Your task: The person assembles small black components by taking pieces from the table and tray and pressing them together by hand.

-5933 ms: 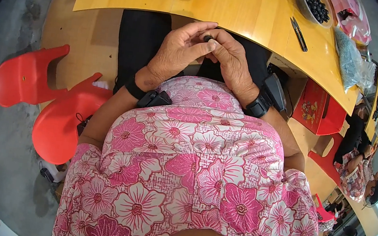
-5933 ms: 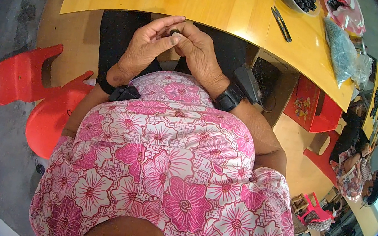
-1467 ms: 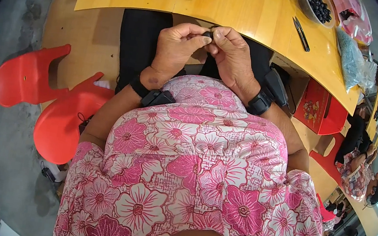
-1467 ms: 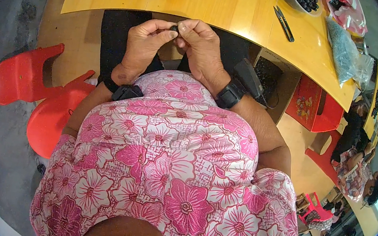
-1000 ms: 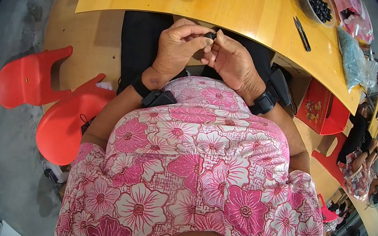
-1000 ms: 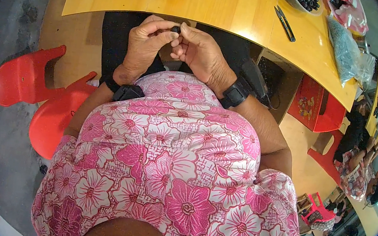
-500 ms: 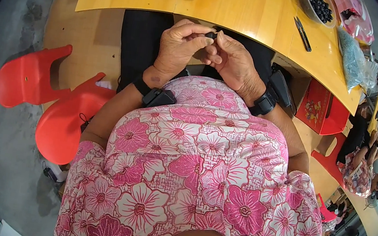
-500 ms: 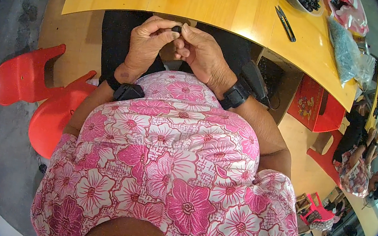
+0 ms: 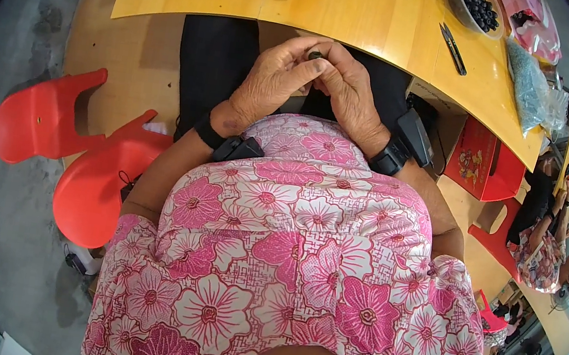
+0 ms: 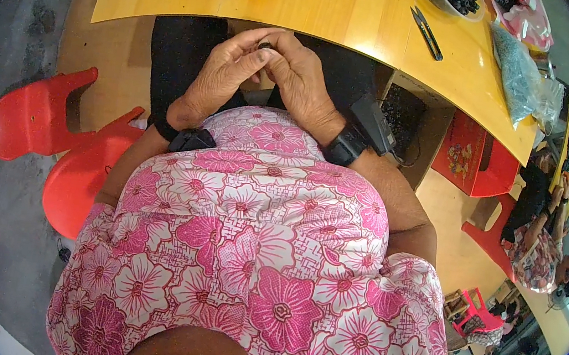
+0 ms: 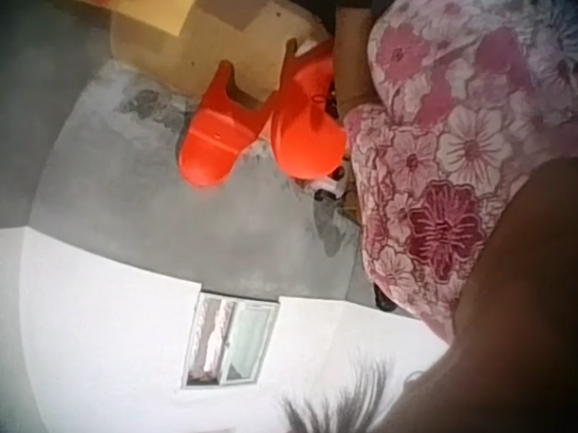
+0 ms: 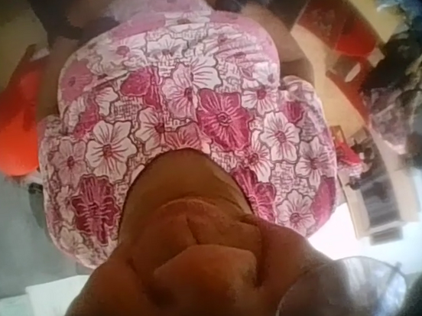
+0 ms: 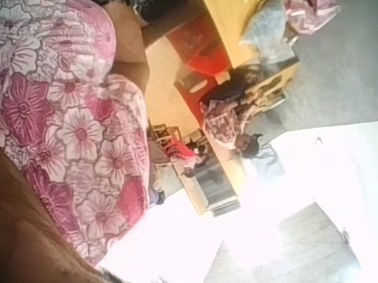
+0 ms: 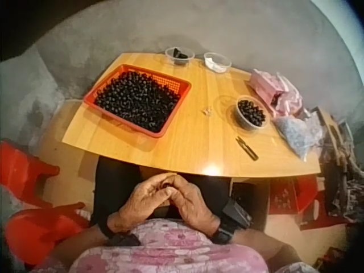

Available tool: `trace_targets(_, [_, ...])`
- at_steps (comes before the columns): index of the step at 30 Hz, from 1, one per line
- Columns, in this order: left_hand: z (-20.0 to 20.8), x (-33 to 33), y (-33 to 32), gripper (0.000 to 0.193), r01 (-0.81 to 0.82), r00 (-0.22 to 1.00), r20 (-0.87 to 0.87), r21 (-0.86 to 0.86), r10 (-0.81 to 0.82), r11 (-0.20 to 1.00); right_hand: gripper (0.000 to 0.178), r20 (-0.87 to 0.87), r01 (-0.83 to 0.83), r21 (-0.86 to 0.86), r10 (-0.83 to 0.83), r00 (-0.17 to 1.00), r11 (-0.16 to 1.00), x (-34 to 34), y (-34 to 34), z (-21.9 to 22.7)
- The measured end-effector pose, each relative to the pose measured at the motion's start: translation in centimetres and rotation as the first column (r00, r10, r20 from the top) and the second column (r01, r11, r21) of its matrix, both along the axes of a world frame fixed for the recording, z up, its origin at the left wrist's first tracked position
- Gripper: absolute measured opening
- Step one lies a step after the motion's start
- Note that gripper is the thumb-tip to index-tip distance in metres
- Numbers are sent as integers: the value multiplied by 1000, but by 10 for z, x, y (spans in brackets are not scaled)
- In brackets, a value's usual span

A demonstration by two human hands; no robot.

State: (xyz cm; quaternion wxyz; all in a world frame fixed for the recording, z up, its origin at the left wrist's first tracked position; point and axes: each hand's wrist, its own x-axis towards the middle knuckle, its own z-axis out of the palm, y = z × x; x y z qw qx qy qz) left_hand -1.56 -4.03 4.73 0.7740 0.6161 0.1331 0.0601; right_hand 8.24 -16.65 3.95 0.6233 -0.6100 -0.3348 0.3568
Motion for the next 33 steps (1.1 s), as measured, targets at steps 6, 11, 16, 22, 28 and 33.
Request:
trace_targets(6, [-2, -1, -1, 38, 5, 1000, 15, 3, -5, 1000, 25, 119, 25, 3, -25, 993, 1000, -2, -1, 1])
trace_targets(11, [2, 0, -3, 34, -19, 1000, 21, 85, 18, 996, 23, 97, 14, -25, -12, 995, 1000, -2, -1, 7])
trace_targets(16, [0, -1, -4, 34, -40, 998, 50, 88, 35, 995, 21, 32, 8, -10, -8, 999, 1000, -2, -2, 9])
trace_targets(22, [7, 2, -4, 29, -70, 994, 88, 90, 62, 994, 23, -423, 28, 56, -2, 906, 998, 1, 1, 7])
trace_targets(28, [-8, 4, 5, 18, -170, 973, 207, 348, 101, 922, 25, -682, -8, 109, 81, 727, 994, 7, -3, 3])
trace_targets(33, [4, 6, 2, 17, -175, 978, 169, 376, 118, 910, 25, -780, -12, 77, 68, 622, 997, 10, -4, 3])
